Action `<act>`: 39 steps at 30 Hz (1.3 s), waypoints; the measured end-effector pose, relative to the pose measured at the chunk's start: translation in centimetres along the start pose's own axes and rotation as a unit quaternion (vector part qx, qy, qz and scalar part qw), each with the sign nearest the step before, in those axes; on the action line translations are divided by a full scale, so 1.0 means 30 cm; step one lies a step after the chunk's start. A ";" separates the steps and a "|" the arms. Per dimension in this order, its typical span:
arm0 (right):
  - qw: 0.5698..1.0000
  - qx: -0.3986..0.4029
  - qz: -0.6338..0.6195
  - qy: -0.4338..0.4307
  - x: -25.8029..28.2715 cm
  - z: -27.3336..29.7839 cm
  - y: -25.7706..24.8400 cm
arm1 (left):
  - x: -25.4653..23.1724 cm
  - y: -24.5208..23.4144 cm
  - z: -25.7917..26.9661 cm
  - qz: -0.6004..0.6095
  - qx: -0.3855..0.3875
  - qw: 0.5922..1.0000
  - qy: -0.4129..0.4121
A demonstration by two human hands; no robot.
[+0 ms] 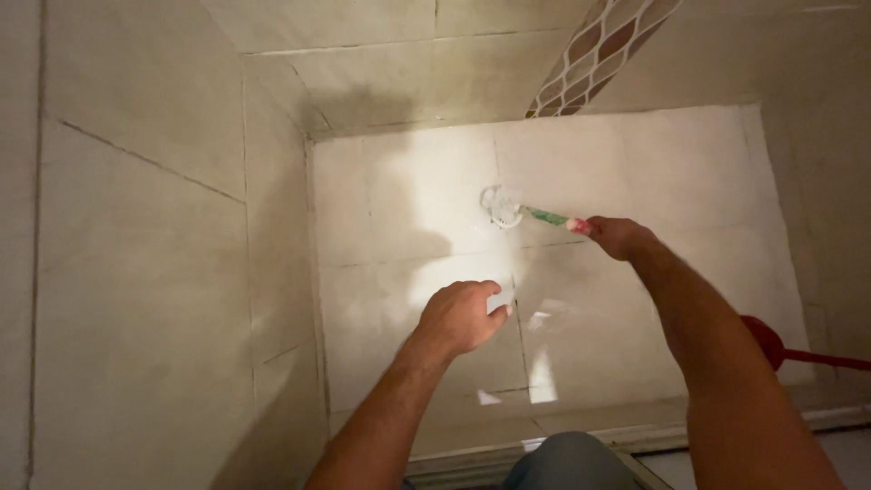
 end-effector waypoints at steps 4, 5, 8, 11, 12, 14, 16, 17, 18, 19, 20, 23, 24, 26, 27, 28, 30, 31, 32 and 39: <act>0.999 -0.040 -0.025 0.011 0.016 0.060 0.001 | 0.005 -0.001 0.002 0.000 0.025 0.999 -0.033; 0.999 -0.036 -0.024 0.011 0.029 0.047 0.055 | 0.016 0.008 0.009 0.001 0.027 0.999 -0.036; 0.987 -0.124 -0.078 -0.066 0.107 0.004 0.199 | 0.020 0.004 0.000 0.001 -0.029 0.999 0.016; 0.956 -0.144 -0.182 -0.181 0.273 -0.011 0.394 | -0.006 -0.003 -0.019 -0.013 -0.014 1.000 0.006; 0.935 -0.127 -0.245 -0.222 0.354 -0.011 0.437 | -0.015 -0.010 -0.029 -0.012 -0.030 0.999 0.003; 0.909 -0.104 -0.310 -0.260 0.499 -0.053 0.553 | -0.018 -0.006 -0.050 -0.010 -0.040 0.999 -0.003; 0.759 0.088 -0.568 -0.306 0.625 -0.115 0.720 | -0.004 0.016 -0.060 0.024 -0.095 0.994 -0.048; 0.757 0.093 -0.573 -0.299 0.632 -0.121 0.790 | -0.003 0.034 -0.054 0.025 -0.087 0.995 -0.053; 0.642 0.178 -0.677 -0.313 0.656 -0.155 0.825 | -0.002 0.028 -0.067 0.016 -0.146 0.988 -0.035; 0.507 0.257 -0.759 -0.318 0.681 -0.186 0.856 | -0.003 0.019 -0.077 0.008 -0.205 0.979 -0.015; 0.504 0.255 -0.761 -0.319 0.682 -0.182 0.879 | -0.006 0.009 -0.072 0.005 -0.204 0.979 -0.013; 0.565 0.175 -0.765 -0.257 0.650 -0.164 0.948 | -0.015 -0.010 -0.059 -0.005 -0.194 0.981 -0.015; 0.595 0.136 -0.760 -0.222 0.621 -0.147 0.976 | -0.014 -0.008 -0.054 0.013 -0.189 0.982 -0.024; 0.625 0.093 -0.752 -0.189 0.588 -0.083 0.950 | -0.012 -0.011 -0.049 0.033 -0.187 0.981 -0.030; 0.704 0.049 -0.692 -0.152 0.581 -0.038 0.899 | -0.011 -0.015 -0.048 0.038 -0.184 0.982 -0.032; 0.774 0.005 -0.623 -0.112 0.579 0.007 0.847 | -0.009 -0.022 -0.047 0.041 -0.182 0.982 -0.036; 0.876 -0.024 -0.475 -0.081 0.589 0.221 0.680 | -0.009 -0.021 -0.040 0.046 -0.179 0.982 -0.032; 0.947 -0.050 -0.313 -0.043 0.592 0.334 0.606 | -0.010 -0.016 -0.035 0.050 -0.172 0.983 -0.031; 0.947 -0.053 -0.314 -0.046 0.585 0.354 0.630 | -0.013 -0.025 -0.033 0.048 -0.175 0.983 -0.029; 0.877 -0.102 -0.469 0.008 0.548 0.408 0.733 | -0.020 -0.055 -0.021 0.055 -0.172 0.983 -0.042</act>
Point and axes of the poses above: each hand's wrist, its own z-axis away from the middle knuckle, its own y-axis out of the palm, x = y × z, the point moved 2 cm from there along -z, towards the middle knuckle, and after that the axes turned 10 degrees about y, right-handed, at the moved point
